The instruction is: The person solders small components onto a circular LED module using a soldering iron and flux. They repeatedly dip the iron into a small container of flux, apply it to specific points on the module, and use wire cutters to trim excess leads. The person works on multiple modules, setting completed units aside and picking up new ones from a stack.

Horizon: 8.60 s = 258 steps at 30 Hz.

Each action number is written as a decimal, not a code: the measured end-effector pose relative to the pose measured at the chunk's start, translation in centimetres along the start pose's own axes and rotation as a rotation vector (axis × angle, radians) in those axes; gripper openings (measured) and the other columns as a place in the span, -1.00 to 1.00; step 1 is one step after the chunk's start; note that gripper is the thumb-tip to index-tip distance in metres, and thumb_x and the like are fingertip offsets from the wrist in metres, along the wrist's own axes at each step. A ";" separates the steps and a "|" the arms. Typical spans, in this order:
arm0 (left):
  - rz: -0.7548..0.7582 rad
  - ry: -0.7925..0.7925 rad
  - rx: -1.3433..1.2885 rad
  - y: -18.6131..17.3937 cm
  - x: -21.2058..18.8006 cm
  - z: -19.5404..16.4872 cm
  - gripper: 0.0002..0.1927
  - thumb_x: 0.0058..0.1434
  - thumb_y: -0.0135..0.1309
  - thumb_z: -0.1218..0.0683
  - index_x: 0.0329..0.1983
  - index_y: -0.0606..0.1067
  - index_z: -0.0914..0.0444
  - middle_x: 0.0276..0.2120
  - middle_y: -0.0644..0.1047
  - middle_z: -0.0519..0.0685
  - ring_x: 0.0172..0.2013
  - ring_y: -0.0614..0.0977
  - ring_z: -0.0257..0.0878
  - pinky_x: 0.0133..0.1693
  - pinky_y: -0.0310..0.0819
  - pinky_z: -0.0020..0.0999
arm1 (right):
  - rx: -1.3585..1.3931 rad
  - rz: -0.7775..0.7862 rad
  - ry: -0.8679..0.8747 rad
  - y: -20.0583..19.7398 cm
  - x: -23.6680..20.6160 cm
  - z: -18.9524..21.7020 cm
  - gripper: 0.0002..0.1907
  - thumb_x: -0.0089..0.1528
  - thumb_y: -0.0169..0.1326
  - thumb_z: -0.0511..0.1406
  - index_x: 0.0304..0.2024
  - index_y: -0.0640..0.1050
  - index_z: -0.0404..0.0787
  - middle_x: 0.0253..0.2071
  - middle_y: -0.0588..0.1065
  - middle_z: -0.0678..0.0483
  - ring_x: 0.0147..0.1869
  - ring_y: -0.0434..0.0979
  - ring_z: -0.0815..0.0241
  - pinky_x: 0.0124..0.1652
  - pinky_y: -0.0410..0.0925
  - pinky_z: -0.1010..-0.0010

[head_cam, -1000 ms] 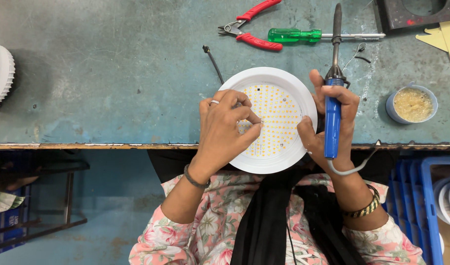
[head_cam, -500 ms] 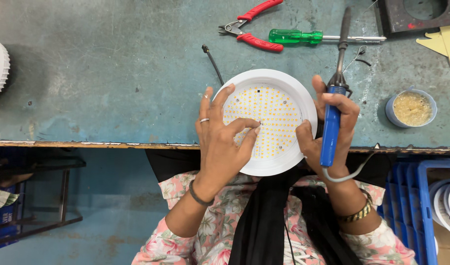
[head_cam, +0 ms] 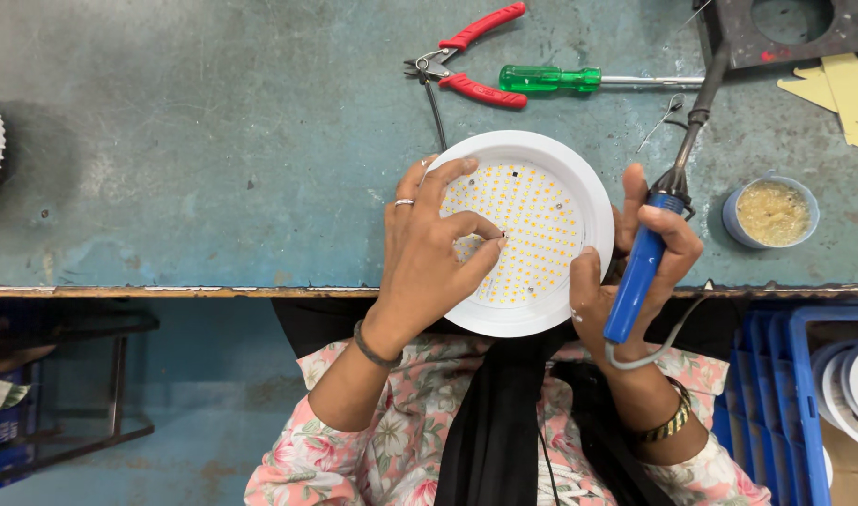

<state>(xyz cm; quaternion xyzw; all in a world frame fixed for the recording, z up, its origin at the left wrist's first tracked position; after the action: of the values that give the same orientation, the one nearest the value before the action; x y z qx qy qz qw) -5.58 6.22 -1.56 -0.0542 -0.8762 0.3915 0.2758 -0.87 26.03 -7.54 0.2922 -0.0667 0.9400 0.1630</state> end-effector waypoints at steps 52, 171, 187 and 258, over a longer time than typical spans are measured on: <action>-0.057 0.044 -0.002 -3.3 0.2 2.2 -0.88 0.09 0.28 0.07 -0.32 0.59 0.14 0.16 0.45 -0.01 0.37 0.26 0.20 0.11 0.17 0.17 | -0.172 0.348 -0.018 1.7 3.4 6.4 -0.03 0.08 0.32 -0.56 0.29 0.03 0.10 0.56 0.12 -0.16 0.49 0.37 -0.05 0.17 0.51 0.28; 0.009 -0.122 0.012 -0.8 0.5 1.0 -0.94 0.02 0.27 0.04 -0.48 0.67 0.10 0.08 0.48 -0.11 0.38 0.20 0.23 0.09 0.19 0.21 | -0.208 0.162 -0.132 -4.6 2.6 5.7 -0.35 0.41 0.27 -0.46 0.26 0.10 0.00 0.49 0.24 -0.09 0.57 0.28 0.03 0.56 0.15 0.19; -0.119 -0.088 0.024 -1.4 -0.2 1.1 -0.93 -0.04 0.27 0.07 -0.55 0.62 0.13 0.05 0.49 -0.10 0.34 0.27 0.20 0.04 0.22 0.14 | -0.025 0.048 0.001 -7.6 6.0 7.4 -0.74 0.46 0.20 -0.33 -0.13 0.47 -0.45 -0.20 0.52 -0.19 -0.44 0.52 0.18 -0.41 0.40 0.57; -0.167 -0.078 0.068 -2.4 0.0 1.5 -0.91 0.03 0.22 0.07 -0.42 0.59 0.16 0.05 0.47 0.01 0.31 0.29 0.20 0.03 0.19 0.13 | -0.615 0.511 -0.040 2.2 11.3 13.1 -0.81 0.25 0.22 -0.31 -0.25 0.63 -0.37 -0.46 0.54 -0.04 -0.52 0.48 0.31 -0.45 0.31 0.61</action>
<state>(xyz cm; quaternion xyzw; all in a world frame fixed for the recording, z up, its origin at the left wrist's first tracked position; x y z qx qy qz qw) -6.07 3.58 -0.58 0.0436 -0.8739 0.3987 0.2747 -3.53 24.09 9.58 0.2219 -0.4185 0.8807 0.0025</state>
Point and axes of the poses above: each hand's wrist, its own x-axis towards the middle knuckle, its own y-axis out of the palm, z = x × y, the point moved 5 cm from there along x, towards the middle knuckle
